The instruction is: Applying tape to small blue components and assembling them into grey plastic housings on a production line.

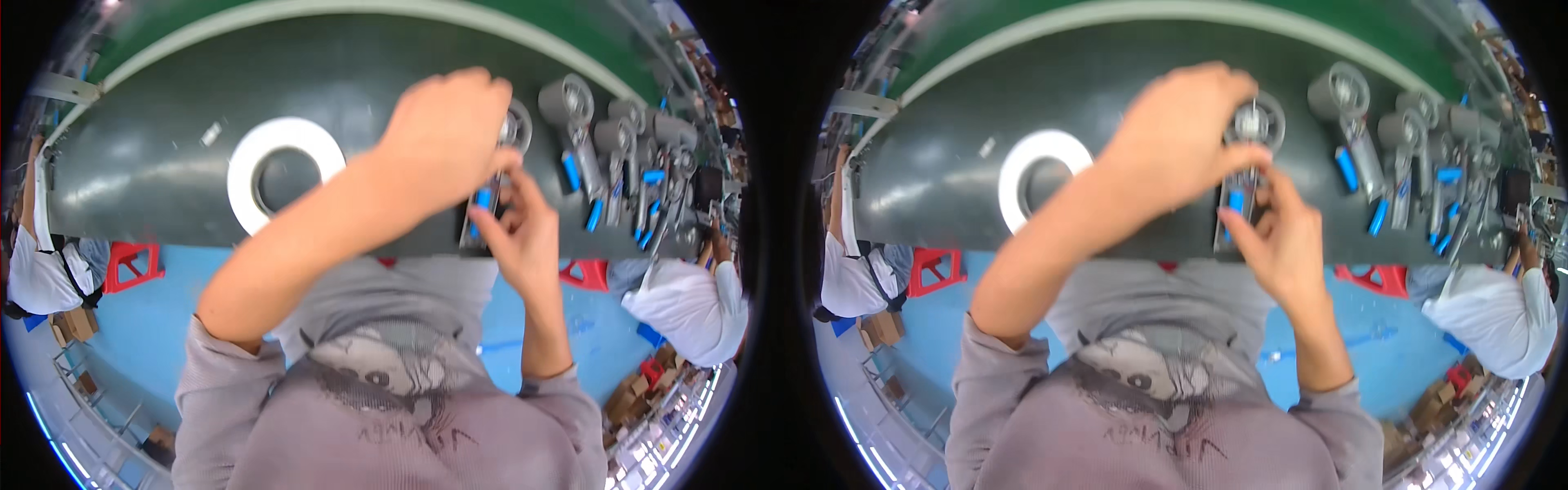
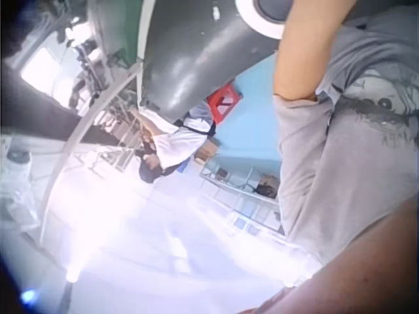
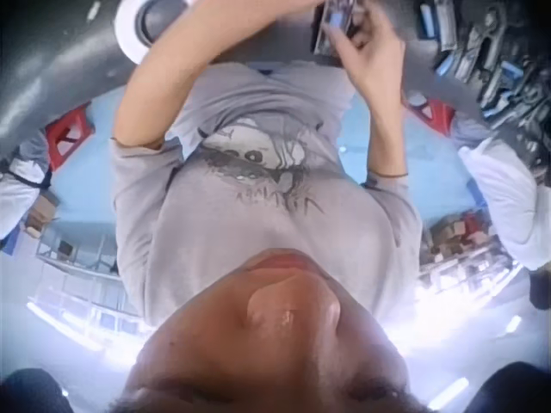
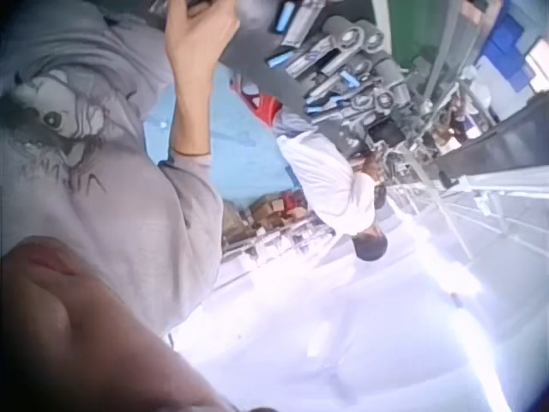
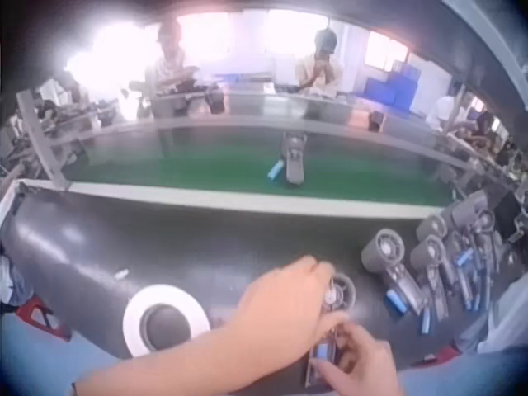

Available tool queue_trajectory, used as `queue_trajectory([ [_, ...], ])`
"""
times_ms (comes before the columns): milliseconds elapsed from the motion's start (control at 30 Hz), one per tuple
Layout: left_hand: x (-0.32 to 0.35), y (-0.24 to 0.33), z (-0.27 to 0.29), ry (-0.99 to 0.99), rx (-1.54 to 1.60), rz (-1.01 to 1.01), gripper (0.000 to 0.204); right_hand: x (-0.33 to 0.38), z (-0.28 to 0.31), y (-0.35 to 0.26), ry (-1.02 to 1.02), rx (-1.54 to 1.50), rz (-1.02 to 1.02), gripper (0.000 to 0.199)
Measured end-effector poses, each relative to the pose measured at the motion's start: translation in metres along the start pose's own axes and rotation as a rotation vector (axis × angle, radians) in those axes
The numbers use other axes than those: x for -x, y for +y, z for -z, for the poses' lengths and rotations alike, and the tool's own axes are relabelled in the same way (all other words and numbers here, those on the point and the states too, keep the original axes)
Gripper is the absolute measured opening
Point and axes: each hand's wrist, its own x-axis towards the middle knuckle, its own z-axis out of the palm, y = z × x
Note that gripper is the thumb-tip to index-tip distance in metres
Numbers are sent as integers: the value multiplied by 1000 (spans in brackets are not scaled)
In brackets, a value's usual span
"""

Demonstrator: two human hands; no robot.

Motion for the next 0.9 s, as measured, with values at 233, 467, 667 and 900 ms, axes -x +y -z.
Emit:
queue_trajectory([
  [233,20,-5,50,79,56,33,55,-32,-2,-7,-112,-576,-134,52],
  [467,69,-110,112,540,93,385,28,-252,35,-25,184,-92,-3,44],
  [667,93,-154,116,658,187,511,18,-366,48,12,559,744,-54,69],
  [900,166,-74,109,134,17,36,44,-244,4,-58,342,448,552,35],
])
